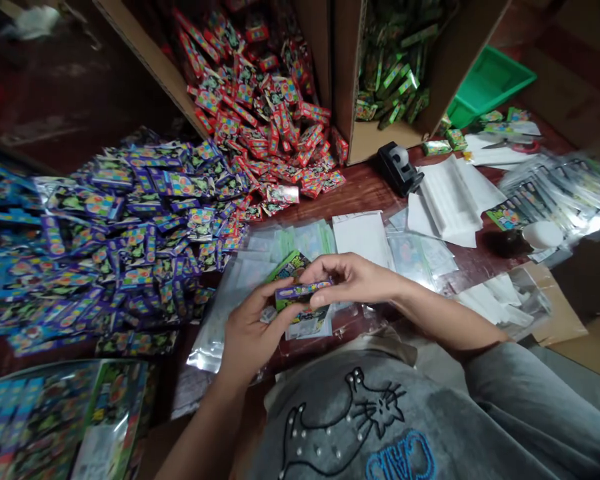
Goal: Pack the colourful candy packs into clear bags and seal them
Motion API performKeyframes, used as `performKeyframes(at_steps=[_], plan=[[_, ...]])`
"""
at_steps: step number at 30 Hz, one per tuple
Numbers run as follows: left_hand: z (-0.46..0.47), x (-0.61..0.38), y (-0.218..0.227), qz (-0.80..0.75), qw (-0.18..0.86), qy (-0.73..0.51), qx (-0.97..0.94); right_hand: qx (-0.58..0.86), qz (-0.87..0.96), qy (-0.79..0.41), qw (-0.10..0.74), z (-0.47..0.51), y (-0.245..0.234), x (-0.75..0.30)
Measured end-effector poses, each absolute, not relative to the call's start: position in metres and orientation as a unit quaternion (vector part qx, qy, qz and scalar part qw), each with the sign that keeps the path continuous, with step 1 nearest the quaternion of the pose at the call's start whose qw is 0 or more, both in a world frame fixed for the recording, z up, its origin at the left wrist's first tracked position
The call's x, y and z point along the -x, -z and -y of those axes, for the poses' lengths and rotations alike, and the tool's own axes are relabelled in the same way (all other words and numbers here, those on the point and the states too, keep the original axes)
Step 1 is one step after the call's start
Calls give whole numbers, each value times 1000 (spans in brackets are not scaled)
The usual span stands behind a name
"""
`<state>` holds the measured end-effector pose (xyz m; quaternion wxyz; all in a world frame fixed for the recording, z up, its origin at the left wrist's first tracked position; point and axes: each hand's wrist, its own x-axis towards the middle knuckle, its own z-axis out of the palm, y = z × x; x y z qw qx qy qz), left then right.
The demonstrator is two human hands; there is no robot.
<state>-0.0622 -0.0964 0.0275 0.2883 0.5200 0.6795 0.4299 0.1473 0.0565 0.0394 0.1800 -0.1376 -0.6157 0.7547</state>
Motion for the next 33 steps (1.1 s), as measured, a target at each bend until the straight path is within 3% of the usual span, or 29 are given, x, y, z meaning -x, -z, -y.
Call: performKeyframes(at_steps=[5, 12, 15, 19, 22, 24, 30, 33], plan=[[99, 51, -22, -677, 300, -431, -515, 142, 644, -745, 99, -73, -49, -154], [87, 38, -15, -676, 376, -447, -449, 171, 869, -410, 217, -72, -69, -160], [88, 37, -11, -671, 395, -454, -434, 199, 835, -470, 206, -81, -60, -161], [93, 37, -8, -668, 396, -452, -438, 168, 745, -642, 71, -92, -43, -160], [95, 37, -5, -665, 401, -450, -442, 160, 733, -659, 49, -90, -39, -158], [93, 35, -4, -659, 414, -453, -435, 157, 780, -601, 76, -84, -42, -157], [78, 25, -12, -657, 431, -504, -359, 227, 920, -254, 194, -57, -45, -154], [65, 25, -12, -650, 439, -515, -345, 234, 918, -198, 250, -51, -44, -156]])
